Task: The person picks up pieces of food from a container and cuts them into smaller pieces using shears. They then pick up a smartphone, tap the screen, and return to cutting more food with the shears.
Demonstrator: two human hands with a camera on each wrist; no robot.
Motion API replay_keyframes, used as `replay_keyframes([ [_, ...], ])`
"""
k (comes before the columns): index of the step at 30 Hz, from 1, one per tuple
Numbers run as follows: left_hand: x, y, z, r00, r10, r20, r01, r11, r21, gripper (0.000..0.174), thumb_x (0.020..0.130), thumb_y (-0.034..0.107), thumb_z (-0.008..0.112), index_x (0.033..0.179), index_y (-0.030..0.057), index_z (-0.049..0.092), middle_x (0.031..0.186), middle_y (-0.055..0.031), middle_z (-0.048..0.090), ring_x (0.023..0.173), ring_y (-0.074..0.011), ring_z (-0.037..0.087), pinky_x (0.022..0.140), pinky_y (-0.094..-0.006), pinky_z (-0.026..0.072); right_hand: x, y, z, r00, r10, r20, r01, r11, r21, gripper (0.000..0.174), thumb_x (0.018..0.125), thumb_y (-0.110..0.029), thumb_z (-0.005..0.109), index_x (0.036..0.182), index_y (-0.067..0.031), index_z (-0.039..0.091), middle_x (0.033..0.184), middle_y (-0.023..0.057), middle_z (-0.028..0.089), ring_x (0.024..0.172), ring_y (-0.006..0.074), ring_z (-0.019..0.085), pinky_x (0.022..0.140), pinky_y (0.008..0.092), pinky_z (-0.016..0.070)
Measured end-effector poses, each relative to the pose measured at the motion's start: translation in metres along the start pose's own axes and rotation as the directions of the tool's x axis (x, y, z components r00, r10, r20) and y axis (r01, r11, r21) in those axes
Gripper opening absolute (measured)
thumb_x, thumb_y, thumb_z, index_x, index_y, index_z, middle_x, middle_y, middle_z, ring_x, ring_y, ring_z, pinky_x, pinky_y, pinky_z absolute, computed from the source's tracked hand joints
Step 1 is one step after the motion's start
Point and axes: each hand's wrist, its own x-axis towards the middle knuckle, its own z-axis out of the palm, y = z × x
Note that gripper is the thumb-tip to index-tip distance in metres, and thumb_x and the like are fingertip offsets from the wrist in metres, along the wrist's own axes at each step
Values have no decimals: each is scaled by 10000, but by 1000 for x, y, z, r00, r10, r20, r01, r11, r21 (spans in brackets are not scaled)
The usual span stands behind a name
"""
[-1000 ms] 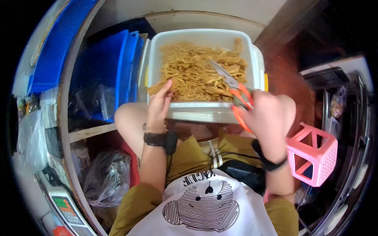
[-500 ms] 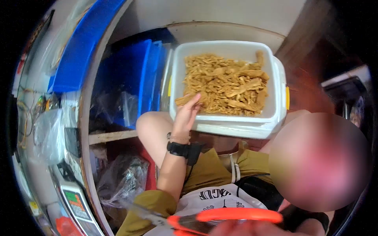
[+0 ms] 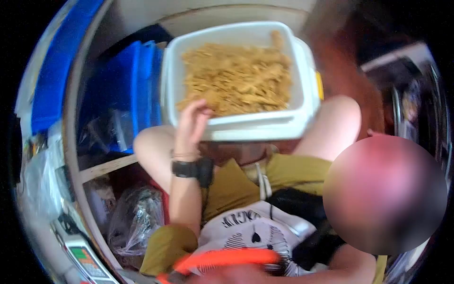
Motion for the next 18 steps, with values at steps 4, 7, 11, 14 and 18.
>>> replay_keyframes([
  [4,-33,19,51,988,152,40,-153,988,34,308,812,-37,606,1104,14,523,965,-73,575,872,-144,555,735,-263,455,-44,-9,-4,1000,-20,-11,18,991,-134,512,723,-191,735,1187,-152,522,696,73,568,570,195,532,491,267,412],
  [7,-56,42,80,977,155,149,-167,983,74,313,803,-23,620,1097,18,523,992,-69,571,922,-136,549,789,-252,441,-43,11,-18,950,314,-8,-299,895,-331,437,627,-164,756,1002,-19,584,728,99,571,536,254,547,524,379,458],
  [11,-78,63,103,964,172,202,-223,938,266,294,800,10,640,1069,23,524,1006,-58,571,947,-118,541,834,-239,419,-73,56,3,860,441,-255,-507,797,-330,595,513,-155,801,1029,-14,541,837,134,570,749,322,571,667,404,459],
  [14,-88,68,107,941,197,276,-273,922,274,286,800,-21,630,1061,28,524,1004,-46,571,948,-110,544,834,-248,436,-91,72,9,817,477,-325,-565,775,-283,641,469,-89,747,1054,7,502,928,140,543,817,295,541,743,370,449],
  [18,-98,71,120,932,241,270,-302,928,217,291,792,-51,626,1061,8,533,1011,-55,580,939,-114,557,831,-258,452,-93,77,15,784,512,-350,-610,739,-286,648,462,-112,774,1044,5,515,923,154,563,812,337,553,731,399,458],
])
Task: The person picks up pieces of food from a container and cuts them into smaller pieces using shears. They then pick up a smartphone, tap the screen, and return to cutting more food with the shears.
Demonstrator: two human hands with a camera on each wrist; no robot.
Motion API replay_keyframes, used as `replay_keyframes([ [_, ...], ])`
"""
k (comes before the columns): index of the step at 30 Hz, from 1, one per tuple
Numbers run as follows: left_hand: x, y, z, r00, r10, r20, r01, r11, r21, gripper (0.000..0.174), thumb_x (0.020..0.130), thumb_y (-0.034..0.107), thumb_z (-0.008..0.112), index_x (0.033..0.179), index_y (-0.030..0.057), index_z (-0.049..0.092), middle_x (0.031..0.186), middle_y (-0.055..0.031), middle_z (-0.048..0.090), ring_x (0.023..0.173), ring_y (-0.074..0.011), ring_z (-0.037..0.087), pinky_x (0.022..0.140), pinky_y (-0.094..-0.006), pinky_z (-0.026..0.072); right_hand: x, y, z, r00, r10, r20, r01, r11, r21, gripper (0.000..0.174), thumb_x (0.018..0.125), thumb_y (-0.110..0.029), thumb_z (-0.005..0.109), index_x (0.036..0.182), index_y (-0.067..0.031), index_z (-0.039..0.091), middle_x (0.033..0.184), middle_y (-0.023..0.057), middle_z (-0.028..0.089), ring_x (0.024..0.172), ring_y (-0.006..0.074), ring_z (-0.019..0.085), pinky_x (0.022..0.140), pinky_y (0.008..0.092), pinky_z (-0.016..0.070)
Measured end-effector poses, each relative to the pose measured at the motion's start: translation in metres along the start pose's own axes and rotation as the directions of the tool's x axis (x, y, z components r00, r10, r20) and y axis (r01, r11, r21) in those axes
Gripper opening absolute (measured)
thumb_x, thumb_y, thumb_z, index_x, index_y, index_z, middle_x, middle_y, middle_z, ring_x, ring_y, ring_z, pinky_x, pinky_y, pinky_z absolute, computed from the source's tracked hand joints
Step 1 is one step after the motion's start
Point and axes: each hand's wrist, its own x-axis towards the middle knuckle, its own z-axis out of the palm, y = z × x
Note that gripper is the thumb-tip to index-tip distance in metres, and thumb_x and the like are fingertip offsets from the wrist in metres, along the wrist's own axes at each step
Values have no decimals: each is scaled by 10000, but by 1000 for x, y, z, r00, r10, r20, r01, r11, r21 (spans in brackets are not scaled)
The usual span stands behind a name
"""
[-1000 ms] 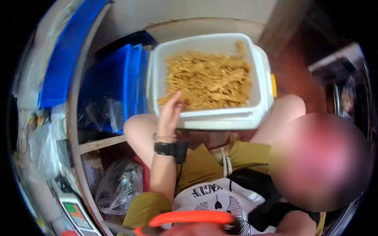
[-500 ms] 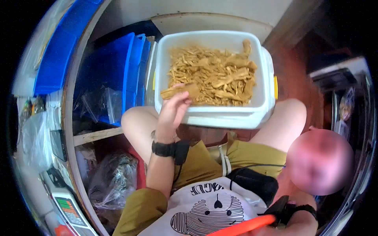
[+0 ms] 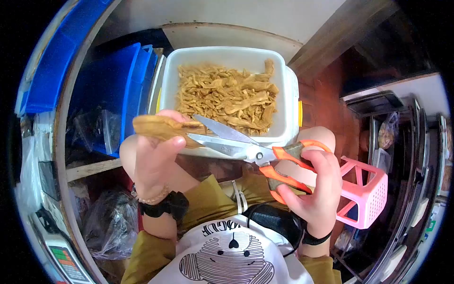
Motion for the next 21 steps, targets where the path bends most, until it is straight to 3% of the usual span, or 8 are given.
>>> replay_keyframes([
  [2,0,1,1,998,57,5,-57,998,10,287,795,-46,624,1065,-1,538,1015,-58,585,939,-116,559,830,-260,452,-1,2,1,1000,5,16,-5,1000,-3,634,475,-120,768,1044,8,519,928,159,564,820,338,554,738,397,459],
  [10,5,8,-3,996,-75,50,71,993,93,270,796,15,588,1063,-16,557,1015,-59,592,927,-117,550,849,-252,426,-5,11,7,996,23,81,-28,998,54,564,527,-144,741,1022,24,530,924,169,559,807,331,565,722,382,468],
  [16,14,9,5,984,-85,158,85,996,3,269,776,-5,541,1044,-8,555,1032,-55,571,948,-121,532,859,-251,416,-8,16,7,987,85,135,-104,984,144,521,538,-111,708,1008,27,529,866,147,551,759,284,577,678,319,473],
  [18,16,9,6,983,-78,168,71,996,46,267,775,1,541,1042,-7,553,1034,-56,567,957,-121,528,863,-253,414,-10,19,9,983,101,156,-133,968,211,520,540,-34,761,1000,24,527,834,93,576,723,175,563,674,278,457],
  [20,18,11,10,982,-70,178,56,995,83,266,774,7,541,1039,-5,552,1037,-58,563,967,-121,525,868,-256,412,-14,20,10,969,134,205,-189,942,276,522,548,-48,779,1002,23,532,841,85,583,732,156,568,674,269,457],
  [21,19,15,14,983,-110,145,92,988,120,321,740,75,571,1045,-15,526,1016,-89,550,969,-161,519,873,-279,401,-16,21,11,952,165,256,-249,906,343,525,557,-63,796,1004,23,536,849,76,591,741,138,572,674,261,457],
])
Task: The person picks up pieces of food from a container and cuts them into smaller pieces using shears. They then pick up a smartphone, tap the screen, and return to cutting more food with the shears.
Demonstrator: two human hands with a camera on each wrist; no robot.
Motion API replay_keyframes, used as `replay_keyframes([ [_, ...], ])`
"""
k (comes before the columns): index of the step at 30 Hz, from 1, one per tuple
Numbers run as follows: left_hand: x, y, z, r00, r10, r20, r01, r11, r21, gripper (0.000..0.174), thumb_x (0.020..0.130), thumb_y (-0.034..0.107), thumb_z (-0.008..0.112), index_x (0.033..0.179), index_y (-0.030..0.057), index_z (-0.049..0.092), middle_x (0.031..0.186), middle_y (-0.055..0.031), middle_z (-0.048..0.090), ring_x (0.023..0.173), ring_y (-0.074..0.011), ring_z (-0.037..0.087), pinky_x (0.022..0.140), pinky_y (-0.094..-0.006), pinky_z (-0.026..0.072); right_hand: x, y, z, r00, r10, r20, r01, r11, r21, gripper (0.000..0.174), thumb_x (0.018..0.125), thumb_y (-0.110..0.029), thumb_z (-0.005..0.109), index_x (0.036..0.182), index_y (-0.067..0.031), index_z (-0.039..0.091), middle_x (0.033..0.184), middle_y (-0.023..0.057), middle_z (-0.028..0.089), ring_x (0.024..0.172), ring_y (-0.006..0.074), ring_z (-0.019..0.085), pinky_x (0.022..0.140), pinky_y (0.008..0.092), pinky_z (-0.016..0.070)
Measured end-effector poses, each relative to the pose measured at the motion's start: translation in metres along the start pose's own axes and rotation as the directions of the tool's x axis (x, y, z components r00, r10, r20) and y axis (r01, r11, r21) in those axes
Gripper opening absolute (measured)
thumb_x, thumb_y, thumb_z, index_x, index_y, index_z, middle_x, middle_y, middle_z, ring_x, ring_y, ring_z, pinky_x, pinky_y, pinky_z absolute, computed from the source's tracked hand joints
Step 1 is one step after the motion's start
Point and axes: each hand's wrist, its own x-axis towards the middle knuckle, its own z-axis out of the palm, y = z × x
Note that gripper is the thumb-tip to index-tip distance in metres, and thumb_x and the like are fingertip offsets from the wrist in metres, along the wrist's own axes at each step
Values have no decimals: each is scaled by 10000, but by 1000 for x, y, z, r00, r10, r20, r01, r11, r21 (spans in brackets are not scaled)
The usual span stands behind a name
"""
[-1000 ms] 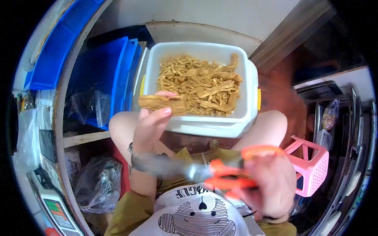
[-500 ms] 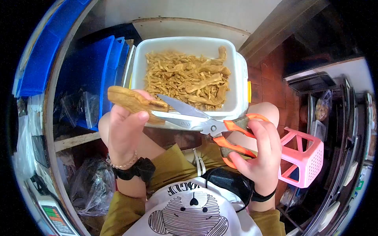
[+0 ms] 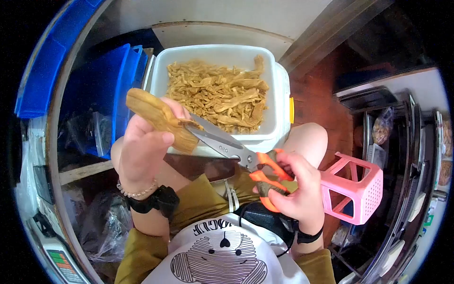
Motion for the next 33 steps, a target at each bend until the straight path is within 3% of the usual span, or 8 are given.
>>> replay_keyframes([
  [1,1,2,2,999,-42,-30,43,999,30,396,706,142,601,1050,-26,499,994,-120,536,970,-201,512,877,-303,389,-1,1,1,997,57,54,-62,994,95,540,558,-89,828,1007,19,547,860,63,600,751,122,576,686,247,454],
  [2,2,1,3,999,-39,-31,40,999,25,396,706,142,601,1050,-26,499,994,-120,536,970,-201,512,877,-303,389,-4,2,3,991,93,102,-111,974,197,469,601,-57,655,1048,33,547,887,83,639,750,138,601,702,249,470],
  [4,5,-1,4,999,-17,-37,16,999,-33,393,703,177,602,1025,-15,485,956,-115,524,931,-197,504,848,-295,388,-3,-3,4,962,161,220,-237,892,384,439,607,-22,646,1032,24,544,896,79,640,754,132,605,732,245,470],
  [8,7,-7,4,1000,-13,-12,11,987,-160,388,706,226,600,991,-2,471,922,-110,508,891,-189,489,810,-286,385,-3,-6,10,968,167,186,-227,900,372,436,603,0,657,1021,19,536,906,90,639,765,132,611,724,245,471],
  [11,8,-7,7,997,14,-78,-28,982,-186,375,716,247,586,975,4,463,905,-109,496,883,-184,478,792,-279,380,-4,0,9,999,47,-3,-46,994,101,479,576,-46,717,1007,18,517,879,109,614,749,152,608,671,249,462],
  [15,6,-9,9,991,15,-132,-37,986,-164,356,735,244,581,981,11,469,906,-108,508,861,-170,489,775,-271,389,-9,-2,10,991,2,-135,0,1000,14,468,557,-64,733,961,16,511,801,107,566,675,176,536,628,267,442],
  [30,2,-11,16,986,28,-163,-43,995,-93,301,782,167,571,1023,-3,510,955,-84,557,891,-155,534,821,-281,415,-15,-3,6,988,-21,-154,5,994,-105,445,527,-49,676,933,26,510,765,111,534,637,192,502,598,273,425],
  [33,0,-12,20,989,19,-146,-31,996,-81,297,787,148,566,1035,-7,513,968,-86,559,892,-155,537,822,-284,422,-20,-3,1,996,34,-87,-46,989,-141,465,559,-12,605,1009,51,507,929,61,555,760,103,526,678,235,473],
])
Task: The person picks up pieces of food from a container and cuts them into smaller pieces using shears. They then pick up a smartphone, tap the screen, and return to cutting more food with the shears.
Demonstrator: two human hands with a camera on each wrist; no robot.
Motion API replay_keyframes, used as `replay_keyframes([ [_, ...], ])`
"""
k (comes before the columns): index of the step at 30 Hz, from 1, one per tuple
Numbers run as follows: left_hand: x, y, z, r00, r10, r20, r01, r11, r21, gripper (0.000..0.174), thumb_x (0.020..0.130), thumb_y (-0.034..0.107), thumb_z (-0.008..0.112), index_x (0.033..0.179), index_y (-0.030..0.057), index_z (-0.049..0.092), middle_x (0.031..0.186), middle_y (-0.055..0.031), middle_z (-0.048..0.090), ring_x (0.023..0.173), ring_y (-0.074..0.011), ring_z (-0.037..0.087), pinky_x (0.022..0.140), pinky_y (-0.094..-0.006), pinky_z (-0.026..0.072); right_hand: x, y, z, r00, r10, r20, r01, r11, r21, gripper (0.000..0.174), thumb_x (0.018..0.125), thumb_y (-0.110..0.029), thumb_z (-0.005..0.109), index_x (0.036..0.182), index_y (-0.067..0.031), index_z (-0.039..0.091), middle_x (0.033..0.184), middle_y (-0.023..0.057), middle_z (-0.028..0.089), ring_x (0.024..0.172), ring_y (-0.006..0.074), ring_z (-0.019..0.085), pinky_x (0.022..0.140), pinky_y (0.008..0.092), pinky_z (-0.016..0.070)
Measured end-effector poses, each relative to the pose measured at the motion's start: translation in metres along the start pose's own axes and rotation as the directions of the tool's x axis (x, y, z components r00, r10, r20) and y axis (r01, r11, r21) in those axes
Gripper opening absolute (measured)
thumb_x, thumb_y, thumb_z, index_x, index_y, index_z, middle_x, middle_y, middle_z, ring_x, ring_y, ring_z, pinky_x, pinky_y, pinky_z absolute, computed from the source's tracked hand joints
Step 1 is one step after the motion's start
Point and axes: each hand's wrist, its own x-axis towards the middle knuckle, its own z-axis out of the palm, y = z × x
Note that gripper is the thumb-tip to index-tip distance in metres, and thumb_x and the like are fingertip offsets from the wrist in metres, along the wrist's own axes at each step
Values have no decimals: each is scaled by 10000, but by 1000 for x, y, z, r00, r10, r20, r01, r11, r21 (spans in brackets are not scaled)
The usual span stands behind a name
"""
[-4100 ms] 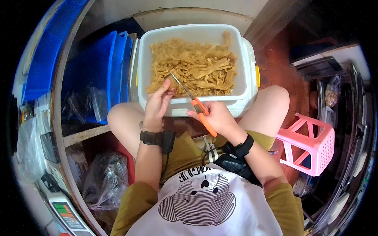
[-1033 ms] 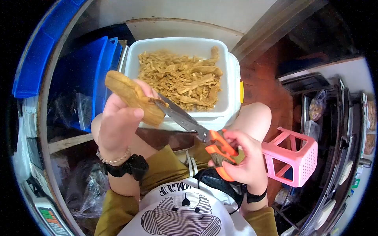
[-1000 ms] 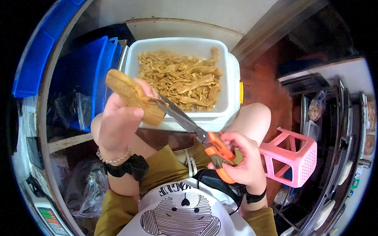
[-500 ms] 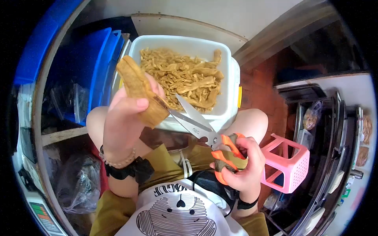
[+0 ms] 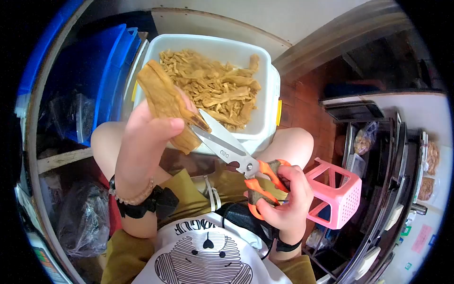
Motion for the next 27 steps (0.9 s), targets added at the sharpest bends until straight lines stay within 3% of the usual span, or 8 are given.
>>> replay_keyframes([
  [3,-1,1,0,1000,-22,8,22,1000,13,301,794,143,559,1048,-11,513,982,-88,559,900,-157,537,827,-284,421,0,-1,0,999,-22,-25,21,999,-32,450,558,-19,569,995,61,501,900,73,553,737,108,538,666,241,500],
  [9,1,4,-6,995,-79,68,75,996,57,314,812,161,540,1071,-14,509,1031,-93,547,965,-164,524,877,-297,398,4,-10,-2,994,-108,-21,104,987,-124,396,552,-39,580,930,50,507,831,89,546,669,119,519,584,224,449],
  [14,-1,-7,2,999,-45,23,47,997,-59,346,836,155,524,1135,-14,480,1084,-98,531,1028,-175,509,922,-315,379,3,-7,-1,985,-164,-48,152,969,-197,371,579,-67,692,894,28,519,725,62,537,565,116,474,502,220,378],
  [15,-1,-9,3,999,-35,11,36,995,-93,361,845,146,516,1166,-9,457,1098,-99,528,1041,-180,505,932,-322,375,3,-8,-1,985,-165,-49,152,969,-196,371,579,-67,692,894,28,519,725,62,537,565,116,474,502,220,378],
  [17,-1,-12,4,1000,-27,1,27,992,-120,377,854,137,508,1196,-4,434,1112,-100,524,1054,-186,501,942,-330,372,1,-10,-2,996,-84,-29,76,975,-209,424,532,-88,747,864,5,499,704,121,544,578,253,548,554,313,459],
  [27,3,-15,4,999,-28,-21,24,989,-149,434,843,121,494,1244,23,359,1087,-101,533,1018,-191,509,922,-334,385,-7,-7,3,995,-100,-14,93,960,-264,380,525,-96,748,807,-13,508,650,91,523,489,224,506,514,296,451],
])
